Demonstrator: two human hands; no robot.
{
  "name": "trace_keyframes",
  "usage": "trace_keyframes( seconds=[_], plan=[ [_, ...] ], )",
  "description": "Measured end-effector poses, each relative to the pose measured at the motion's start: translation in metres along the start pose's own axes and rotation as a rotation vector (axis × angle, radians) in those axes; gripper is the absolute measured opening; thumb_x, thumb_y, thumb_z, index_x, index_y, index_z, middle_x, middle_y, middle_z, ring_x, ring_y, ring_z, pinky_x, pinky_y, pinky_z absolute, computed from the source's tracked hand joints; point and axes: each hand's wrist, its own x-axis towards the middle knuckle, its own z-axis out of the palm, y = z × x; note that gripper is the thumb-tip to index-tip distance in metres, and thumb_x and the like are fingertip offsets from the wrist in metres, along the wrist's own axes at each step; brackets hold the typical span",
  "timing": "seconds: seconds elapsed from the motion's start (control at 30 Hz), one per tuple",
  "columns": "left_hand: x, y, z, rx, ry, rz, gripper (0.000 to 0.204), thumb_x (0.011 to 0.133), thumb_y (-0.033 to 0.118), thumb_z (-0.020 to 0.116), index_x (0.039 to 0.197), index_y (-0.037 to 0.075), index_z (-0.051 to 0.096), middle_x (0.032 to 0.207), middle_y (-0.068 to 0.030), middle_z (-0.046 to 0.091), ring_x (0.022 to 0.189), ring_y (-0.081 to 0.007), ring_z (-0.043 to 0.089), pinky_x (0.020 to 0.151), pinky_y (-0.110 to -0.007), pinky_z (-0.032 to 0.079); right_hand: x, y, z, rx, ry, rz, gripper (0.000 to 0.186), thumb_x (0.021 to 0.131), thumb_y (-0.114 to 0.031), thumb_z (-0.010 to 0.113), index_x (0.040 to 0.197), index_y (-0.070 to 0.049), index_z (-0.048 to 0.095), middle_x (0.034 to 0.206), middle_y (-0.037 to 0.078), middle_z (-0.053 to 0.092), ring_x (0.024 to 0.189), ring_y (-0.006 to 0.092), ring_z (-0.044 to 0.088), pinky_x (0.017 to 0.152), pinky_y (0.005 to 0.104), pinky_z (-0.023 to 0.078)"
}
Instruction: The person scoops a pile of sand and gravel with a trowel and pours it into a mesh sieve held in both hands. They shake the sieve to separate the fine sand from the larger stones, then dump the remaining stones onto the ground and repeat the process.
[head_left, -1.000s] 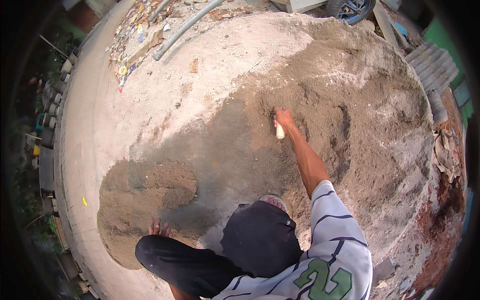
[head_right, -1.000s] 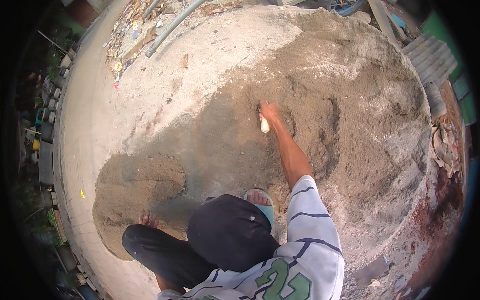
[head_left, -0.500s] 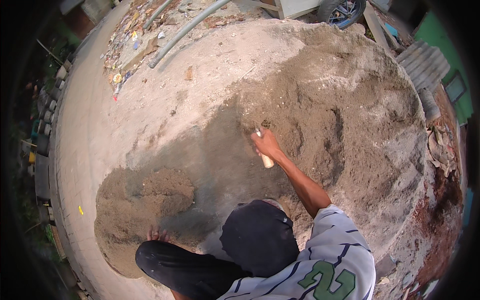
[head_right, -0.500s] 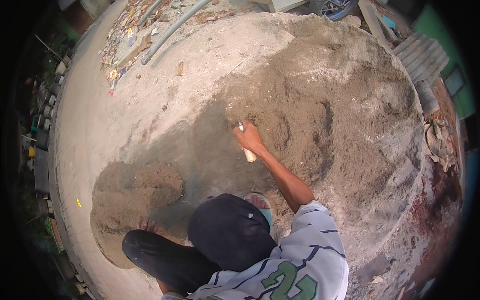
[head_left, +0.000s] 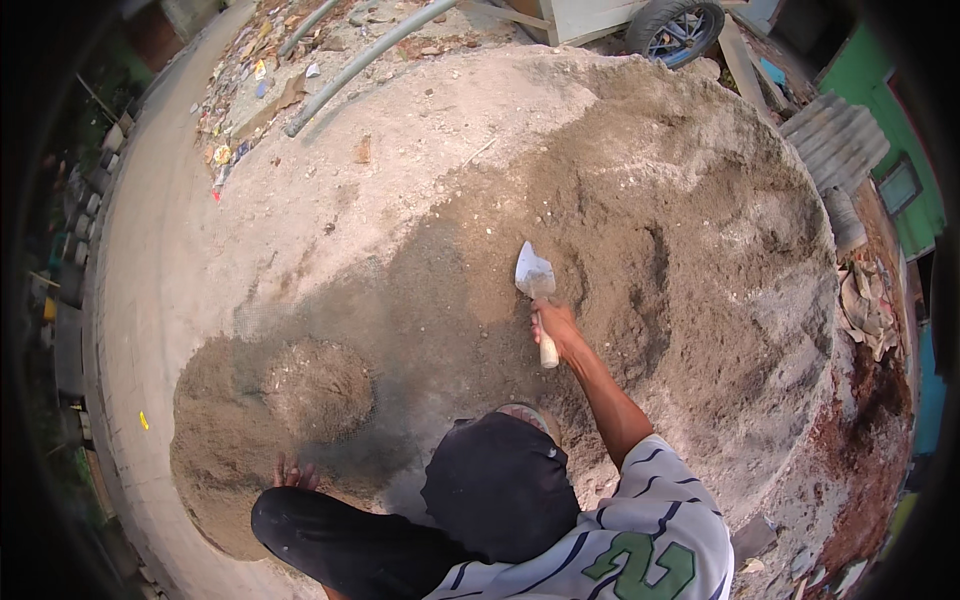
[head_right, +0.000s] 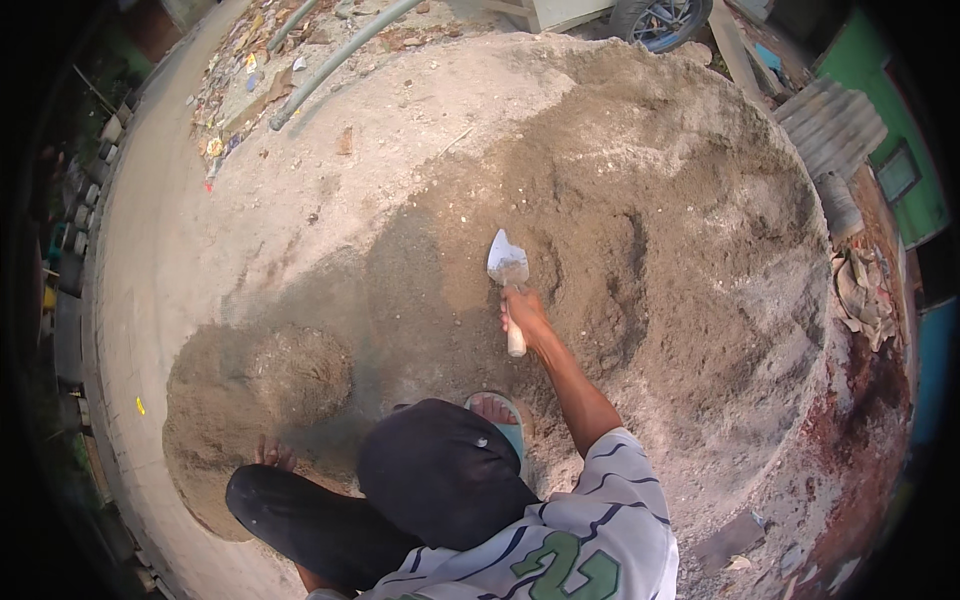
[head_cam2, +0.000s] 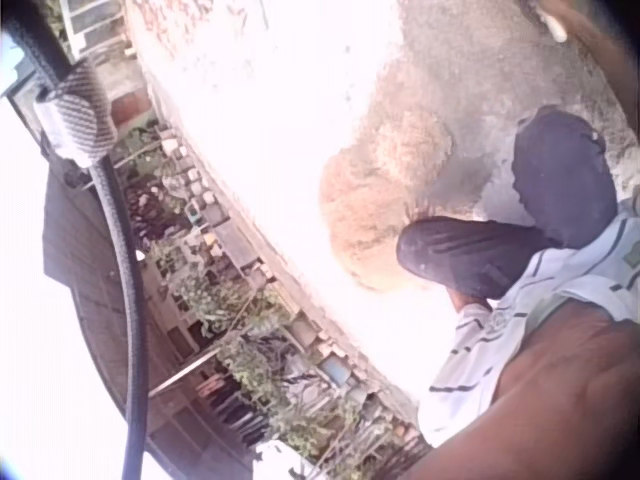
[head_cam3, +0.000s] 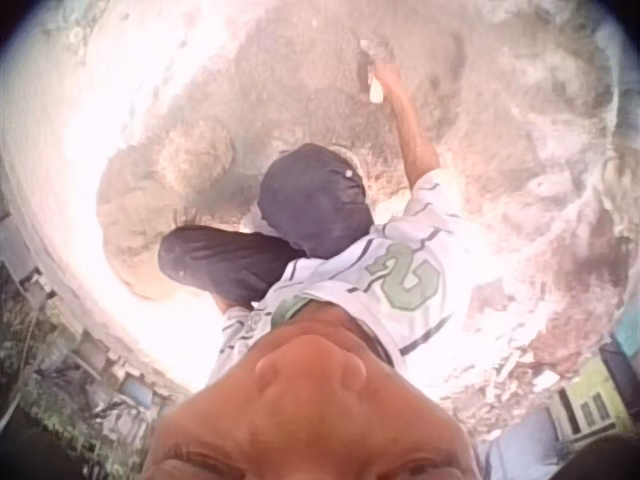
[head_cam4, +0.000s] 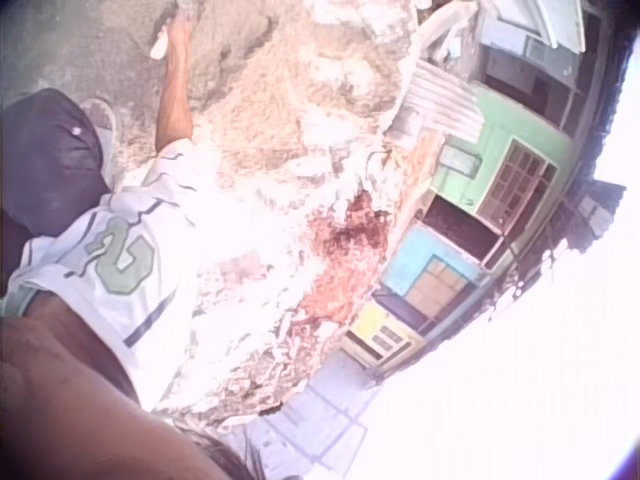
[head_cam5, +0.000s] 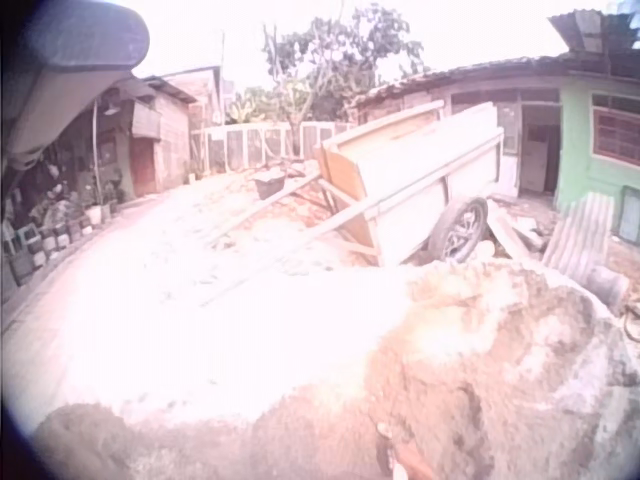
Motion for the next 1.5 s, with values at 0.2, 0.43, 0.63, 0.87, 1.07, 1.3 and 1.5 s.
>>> trace_keyframes(
  seconds=[0.2,0.43,0.63,0.87,1.07,1.3,1.5],
  plan=[
    [-0.032,-0.002,0.086,0.100,0.075,0.257,0.067,0.093,0.028,0.062,0.150,0.025,0.027,0.149,-0.0090,0.038,0.132,-0.0310,0.044,0.109,-0.041,0.038,0.103,-0.073,-0.099,-0.086,0.398,-0.256,0.026,0.087,-0.019,0.055,0.071,0.001,0.051,0.058,0.008,0.052,0.044,0.0169,0.051,0.039,0.0314,0.044],
    [-0.027,-0.011,0.054,0.053,0.000,0.311,0.076,0.089,0.027,0.068,0.151,0.025,0.024,0.152,-0.0102,0.035,0.134,-0.0322,0.042,0.109,-0.041,0.038,0.043,-0.051,-0.063,-0.243,0.308,-0.295,0.022,0.088,-0.020,0.055,0.083,0.001,0.049,0.063,0.007,0.053,0.046,0.0159,0.053,0.039,0.0330,0.045],
    [-0.031,-0.007,0.060,0.021,0.013,0.297,0.080,0.086,0.023,0.072,0.151,0.025,0.025,0.152,-0.0108,0.035,0.133,-0.0327,0.043,0.108,-0.041,0.039,-0.017,-0.036,0.012,-0.404,0.067,-0.310,0.022,0.088,-0.020,0.055,0.081,-0.002,0.044,0.058,0.004,0.050,0.043,0.0144,0.051,0.038,0.0320,0.043],
    [-0.023,-0.007,0.063,0.029,0.010,0.285,0.082,0.085,0.021,0.073,0.151,0.025,0.025,0.151,-0.0116,0.036,0.132,-0.0329,0.045,0.106,-0.041,0.042,-0.106,0.011,0.154,-0.983,-0.479,-0.646,0.036,0.090,-0.027,0.053,0.094,0.009,0.048,0.068,0.028,0.057,0.063,0.0445,0.060,0.061,0.0503,0.046],
    [-0.019,-0.008,0.053,0.038,0.023,0.283,0.083,0.083,0.019,0.074,0.150,0.025,0.026,0.151,-0.0123,0.036,0.131,-0.0331,0.046,0.105,-0.040,0.044,-0.093,0.048,0.133,-0.498,-0.426,-0.305,0.034,0.092,-0.024,0.051,0.108,0.006,0.049,0.064,0.013,0.056,0.049,0.0233,0.054,0.049,0.0393,0.045],
    [-0.030,-0.001,0.060,0.069,-0.009,0.272,0.080,0.086,0.017,0.071,0.151,0.025,0.025,0.149,-0.0129,0.039,0.131,-0.0325,0.046,0.103,-0.040,0.046,0.072,-0.045,-0.057,-0.020,-0.116,0.040,0.014,0.085,-0.017,0.056,0.079,-0.006,0.051,0.063,0.001,0.050,0.046,0.0110,0.048,0.039,0.0278,0.042],
    [-0.047,0.001,0.070,0.140,0.056,0.223,0.073,0.091,0.022,0.064,0.151,0.029,0.023,0.149,-0.0101,0.039,0.132,-0.0281,0.045,0.108,-0.041,0.041,0.107,-0.043,0.000,-0.196,0.140,-0.174,0.016,0.087,-0.017,0.055,0.087,-0.002,0.055,0.065,0.004,0.053,0.046,0.0133,0.050,0.038,0.0308,0.044]
  ],
)
